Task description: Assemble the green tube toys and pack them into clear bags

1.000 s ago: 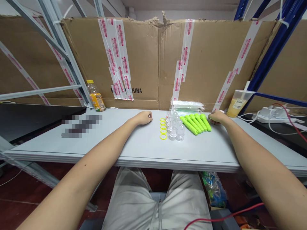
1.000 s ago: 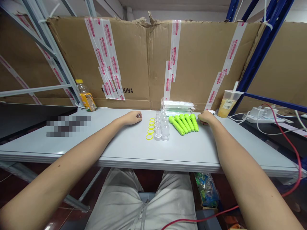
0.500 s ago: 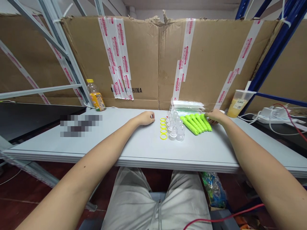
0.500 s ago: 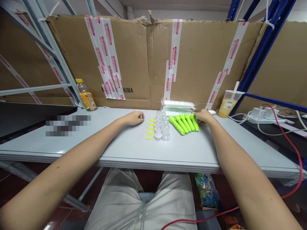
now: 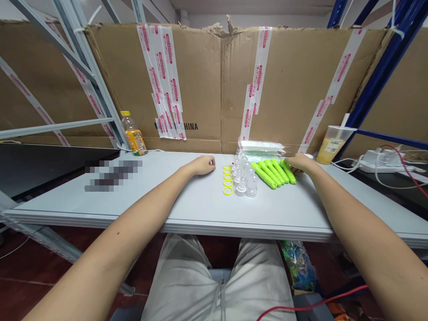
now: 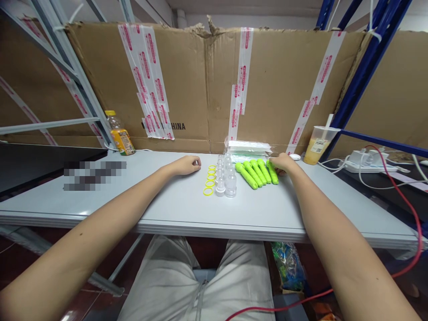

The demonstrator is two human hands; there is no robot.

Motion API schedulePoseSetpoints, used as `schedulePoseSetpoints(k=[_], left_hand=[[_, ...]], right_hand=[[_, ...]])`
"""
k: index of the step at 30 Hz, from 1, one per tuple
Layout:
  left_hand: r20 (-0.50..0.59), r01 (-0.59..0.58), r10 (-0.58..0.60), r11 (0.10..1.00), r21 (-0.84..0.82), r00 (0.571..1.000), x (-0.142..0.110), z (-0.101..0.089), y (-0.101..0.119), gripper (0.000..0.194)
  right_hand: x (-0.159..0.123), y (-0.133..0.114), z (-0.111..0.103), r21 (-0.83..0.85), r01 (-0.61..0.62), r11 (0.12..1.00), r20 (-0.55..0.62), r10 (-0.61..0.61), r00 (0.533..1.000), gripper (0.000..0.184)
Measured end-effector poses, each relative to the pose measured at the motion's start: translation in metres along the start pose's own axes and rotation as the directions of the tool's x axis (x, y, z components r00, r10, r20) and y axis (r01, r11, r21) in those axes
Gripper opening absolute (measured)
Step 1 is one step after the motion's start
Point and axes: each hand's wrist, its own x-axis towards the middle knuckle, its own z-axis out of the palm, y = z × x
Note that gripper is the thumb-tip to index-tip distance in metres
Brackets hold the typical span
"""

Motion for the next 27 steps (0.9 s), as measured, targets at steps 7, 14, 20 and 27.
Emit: schedulePoseSetpoints(k=[7, 14, 20, 27], left_hand=[[-0.002, -0.010, 0.010, 1.000, -0.021, 1.000, 0.002, 0.001, -0.003, 0.026], [-0.026, -0.033, 0.031, 0.997, -0.074, 0.999, -0.003, -0.001, 0.003, 0.017], [0.031, -0.151, 0.157, 0.976, -0.155, 0.987, -0.020, -0.017, 0.025, 0.017], [0.364, -0.252, 0.338, 0.931, -0.264, 0.868, -0.039, -0.033, 0.053, 0.032]], right_hand=[[0.007, 0.005, -0.005, -0.019, -0.051, 0.999, -0.071, 0.050, 0.996, 0.045], [0.010, 0.005, -0.001, -0.134, -0.032, 0.990, -0.063, 0.023, 0.998, 0.040], [0.011, 0.006, -0.002, -0.180, -0.031, 0.983, -0.086, 0.016, 0.996, 0.036], [0.011, 0.010, -0.010, -0.061, -0.010, 0.998, -0.190, -0.002, 0.982, 0.030]])
